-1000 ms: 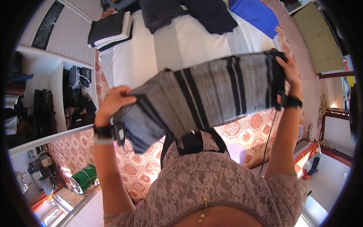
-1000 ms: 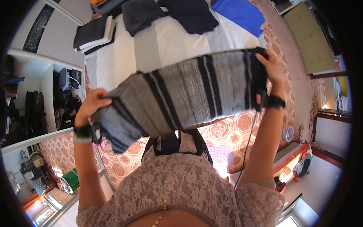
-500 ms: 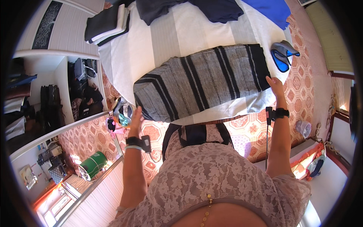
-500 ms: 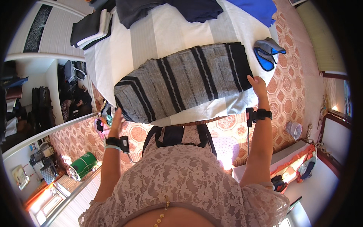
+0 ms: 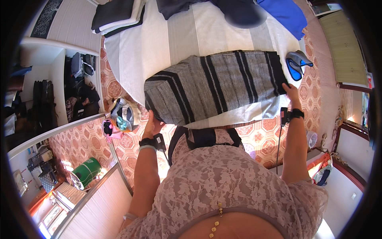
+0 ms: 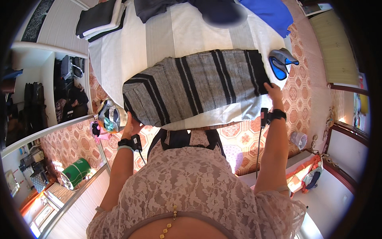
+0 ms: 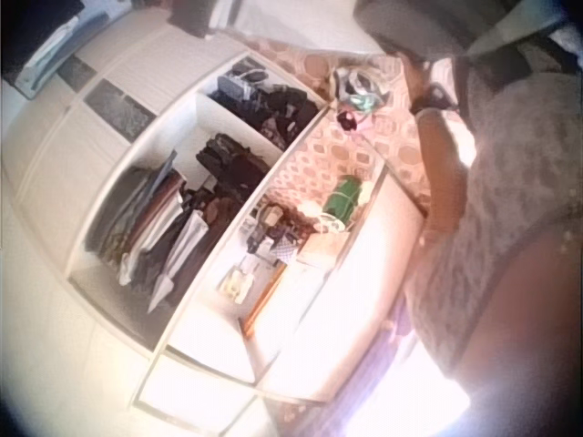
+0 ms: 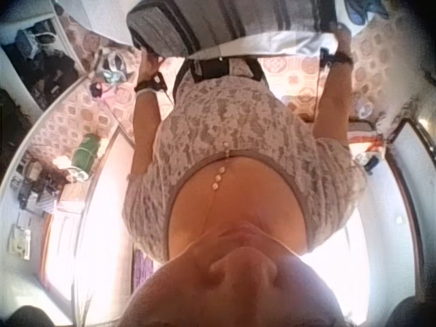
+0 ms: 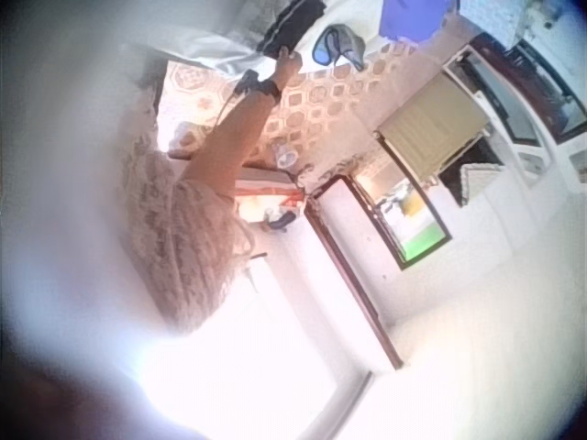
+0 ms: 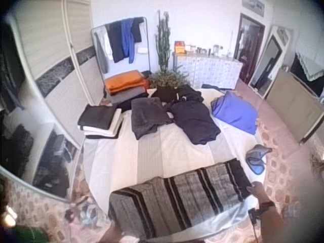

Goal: The person folds a striped cloth and a black garment by hand on a bed.

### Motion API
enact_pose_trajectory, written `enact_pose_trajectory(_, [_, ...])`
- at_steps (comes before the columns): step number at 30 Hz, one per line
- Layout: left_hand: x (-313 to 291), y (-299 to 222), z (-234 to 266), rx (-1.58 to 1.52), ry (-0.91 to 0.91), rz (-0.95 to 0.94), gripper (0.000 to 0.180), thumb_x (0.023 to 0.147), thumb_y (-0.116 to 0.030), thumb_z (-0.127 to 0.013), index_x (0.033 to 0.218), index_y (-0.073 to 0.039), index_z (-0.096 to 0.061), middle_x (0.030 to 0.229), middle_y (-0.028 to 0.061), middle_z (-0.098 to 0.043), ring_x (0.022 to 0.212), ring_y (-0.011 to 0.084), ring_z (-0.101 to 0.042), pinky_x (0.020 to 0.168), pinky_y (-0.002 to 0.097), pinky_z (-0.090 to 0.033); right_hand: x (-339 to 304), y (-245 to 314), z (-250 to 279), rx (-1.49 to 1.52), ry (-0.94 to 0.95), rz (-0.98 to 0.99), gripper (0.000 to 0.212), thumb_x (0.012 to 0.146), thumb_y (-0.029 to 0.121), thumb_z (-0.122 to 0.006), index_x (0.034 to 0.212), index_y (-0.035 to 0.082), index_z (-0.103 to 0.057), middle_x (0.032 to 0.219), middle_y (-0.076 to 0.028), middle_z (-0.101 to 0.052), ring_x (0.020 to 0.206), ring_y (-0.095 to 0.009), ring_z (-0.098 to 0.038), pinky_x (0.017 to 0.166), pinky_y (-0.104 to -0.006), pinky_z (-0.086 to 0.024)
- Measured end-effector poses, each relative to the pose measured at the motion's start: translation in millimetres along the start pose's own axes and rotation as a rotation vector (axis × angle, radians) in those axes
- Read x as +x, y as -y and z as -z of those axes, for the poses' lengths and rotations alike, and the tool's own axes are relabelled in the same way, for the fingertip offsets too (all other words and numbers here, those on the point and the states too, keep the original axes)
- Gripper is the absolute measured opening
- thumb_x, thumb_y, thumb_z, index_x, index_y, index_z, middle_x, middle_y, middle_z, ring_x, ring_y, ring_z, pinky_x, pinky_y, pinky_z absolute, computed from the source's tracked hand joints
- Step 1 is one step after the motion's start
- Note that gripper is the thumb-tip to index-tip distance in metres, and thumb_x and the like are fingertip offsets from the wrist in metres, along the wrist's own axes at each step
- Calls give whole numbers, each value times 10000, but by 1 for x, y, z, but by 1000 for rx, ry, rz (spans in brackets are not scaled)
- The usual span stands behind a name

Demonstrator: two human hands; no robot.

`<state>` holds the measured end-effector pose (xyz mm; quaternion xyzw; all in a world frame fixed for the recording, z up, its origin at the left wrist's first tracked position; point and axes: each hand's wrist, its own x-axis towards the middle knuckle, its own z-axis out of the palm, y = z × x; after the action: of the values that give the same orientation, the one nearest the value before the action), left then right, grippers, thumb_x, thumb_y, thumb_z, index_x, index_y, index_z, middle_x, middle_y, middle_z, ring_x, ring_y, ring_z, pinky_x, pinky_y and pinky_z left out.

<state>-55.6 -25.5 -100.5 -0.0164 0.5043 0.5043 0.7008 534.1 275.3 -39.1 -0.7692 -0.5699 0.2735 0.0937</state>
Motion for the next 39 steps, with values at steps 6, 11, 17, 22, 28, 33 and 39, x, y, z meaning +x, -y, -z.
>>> enact_pose_trajectory(6, [-16, 7, 21, 11, 18, -32, 696, 777, -466, -581, 1279, -50, -340, 1231, 54, -471, 1098, 224, -462, 950, 380, -330, -54, 111, -25, 62, -337, 442, 213, 763, 123, -571, 965, 53, -563, 811, -131, -610, 771, -222, -595, 696, -318, -469])
enact_pose_trajectory(11, [-42, -8, 16, 84, -21, -44, 487, 804, -194, -609, 1197, 12, -409, 1109, 94, -547, 981, 195, -553, 872, 303, -435, -146, 211, -86, 181, 386, 806, 227, 737, 115, -599, 961, 87, -594, 888, -121, -603, 808, -251, -585, 707, -321, -475])
enact_pose_trajectory(17, [-92, -57, -50, 126, -41, -288, 469, 778, -93, -611, 1192, 19, -422, 1061, 86, -567, 918, 179, -577, 794, 291, -474, -200, 241, -124, -269, 300, 1045, 537, 804, 358, -541, 1291, 219, -364, 1379, -62, -256, 1284, -276, -188, 1037, -498, -107])
enact_pose_trajectory(22, [-85, -51, -35, 158, -151, -222, 432, 769, -93, -622, 1156, 12, -461, 1015, 76, -590, 867, 175, -597, 755, 282, -488, -175, 204, -142, -394, 176, 987, 526, 834, 411, -472, 1314, 256, -326, 1411, -43, -188, 1296, -264, -157, 1043, -490, -98])
enact_pose_trajectory(28, [-81, -42, -30, 127, -166, -240, 356, 767, -72, -615, 1097, 8, -510, 991, 73, -601, 833, 175, -604, 722, 275, -493, -148, 168, -136, -538, -2, 915, 536, 844, 489, -390, 1328, 282, -294, 1430, -31, -156, 1317, -251, -116, 1039, -507, -58])
enact_pose_trajectory(33, [-82, -49, -37, 160, -196, -222, 321, 764, -64, -618, 1066, -1, -530, 954, 64, -613, 799, 169, -610, 709, 272, -491, -68, 106, -71, -622, -187, 467, 548, 816, 433, -465, 1315, 258, -319, 1405, -34, -223, 1274, -253, -235, 1006, -516, -171])
enact_pose_trajectory(39, [-87, -52, -32, 222, -222, -242, 336, 751, -66, -638, 1063, -1, -533, 962, 57, -610, 811, 151, -597, 730, 265, -477, -98, 190, -72, 160, 225, 347, 440, 812, 246, -566, 1204, 72, -466, 1142, -124, -538, 987, -212, -554, 831, -313, -433])
